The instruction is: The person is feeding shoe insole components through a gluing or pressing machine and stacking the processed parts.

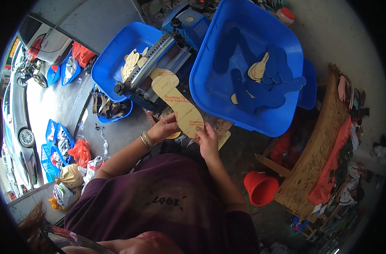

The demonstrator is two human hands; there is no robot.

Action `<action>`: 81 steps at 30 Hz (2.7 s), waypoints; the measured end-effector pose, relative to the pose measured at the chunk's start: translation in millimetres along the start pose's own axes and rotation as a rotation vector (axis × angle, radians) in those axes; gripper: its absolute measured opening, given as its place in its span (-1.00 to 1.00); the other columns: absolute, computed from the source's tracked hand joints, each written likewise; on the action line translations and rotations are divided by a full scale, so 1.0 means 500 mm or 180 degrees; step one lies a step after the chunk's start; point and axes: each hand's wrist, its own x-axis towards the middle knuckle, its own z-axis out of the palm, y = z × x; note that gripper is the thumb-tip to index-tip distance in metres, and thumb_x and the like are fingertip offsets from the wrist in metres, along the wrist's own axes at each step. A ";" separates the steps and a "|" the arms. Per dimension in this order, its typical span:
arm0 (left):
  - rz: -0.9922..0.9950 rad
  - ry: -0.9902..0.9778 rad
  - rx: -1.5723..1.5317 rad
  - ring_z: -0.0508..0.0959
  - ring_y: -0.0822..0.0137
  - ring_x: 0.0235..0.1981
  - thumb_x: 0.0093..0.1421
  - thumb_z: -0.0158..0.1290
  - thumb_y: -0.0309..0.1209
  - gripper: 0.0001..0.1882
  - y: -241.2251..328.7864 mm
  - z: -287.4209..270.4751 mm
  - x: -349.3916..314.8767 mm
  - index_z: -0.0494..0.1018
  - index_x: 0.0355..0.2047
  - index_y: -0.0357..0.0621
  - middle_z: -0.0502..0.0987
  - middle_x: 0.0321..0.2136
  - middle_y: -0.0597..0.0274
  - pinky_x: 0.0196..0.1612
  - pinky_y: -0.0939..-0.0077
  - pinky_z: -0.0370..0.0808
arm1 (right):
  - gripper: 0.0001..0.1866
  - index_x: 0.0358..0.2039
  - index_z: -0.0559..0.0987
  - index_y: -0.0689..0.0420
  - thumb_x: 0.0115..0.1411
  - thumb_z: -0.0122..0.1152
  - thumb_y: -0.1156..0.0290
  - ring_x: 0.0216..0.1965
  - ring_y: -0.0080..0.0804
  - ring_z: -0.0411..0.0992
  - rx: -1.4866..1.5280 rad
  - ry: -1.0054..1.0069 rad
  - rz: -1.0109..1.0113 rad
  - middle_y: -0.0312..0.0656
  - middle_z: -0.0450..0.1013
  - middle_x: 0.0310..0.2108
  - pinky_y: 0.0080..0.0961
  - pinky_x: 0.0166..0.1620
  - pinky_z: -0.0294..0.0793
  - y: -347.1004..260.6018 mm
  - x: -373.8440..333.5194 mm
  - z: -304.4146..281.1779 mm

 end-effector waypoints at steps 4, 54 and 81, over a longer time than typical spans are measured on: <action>-0.0056 0.0287 -0.0264 0.30 0.28 0.13 0.22 -0.03 -0.42 -0.46 -0.032 -0.015 -0.061 0.12 0.20 -0.12 0.25 0.13 0.23 0.16 0.34 0.26 | -0.76 -0.13 0.42 0.25 0.21 0.08 0.44 -0.28 -0.59 0.44 -0.1621 -0.0490 -0.0323 -0.23 0.47 -0.27 -0.63 -0.19 0.46 -0.001 0.009 0.033; 0.0245 0.0242 0.0960 0.47 0.37 -0.08 0.29 -0.11 -0.34 -0.63 0.033 0.129 0.048 0.27 0.07 -0.21 0.44 -0.09 0.21 -0.06 0.50 0.40 | -0.35 0.01 0.38 0.10 -0.13 0.38 0.23 0.00 -0.19 0.36 -0.6465 0.0891 0.0643 -0.07 0.33 0.04 -0.28 -0.04 0.38 -0.255 0.373 -0.211; 0.0376 0.0739 -0.0450 0.34 0.27 0.09 0.32 -0.24 -0.43 -0.58 0.015 0.028 0.032 0.07 0.19 -0.05 0.29 0.09 0.21 0.08 0.24 0.38 | -0.26 0.22 0.11 0.03 0.00 0.13 0.44 0.25 0.19 -0.06 -0.6978 0.0350 -0.1055 0.03 -0.04 0.26 0.09 0.15 0.10 -0.148 0.477 -0.041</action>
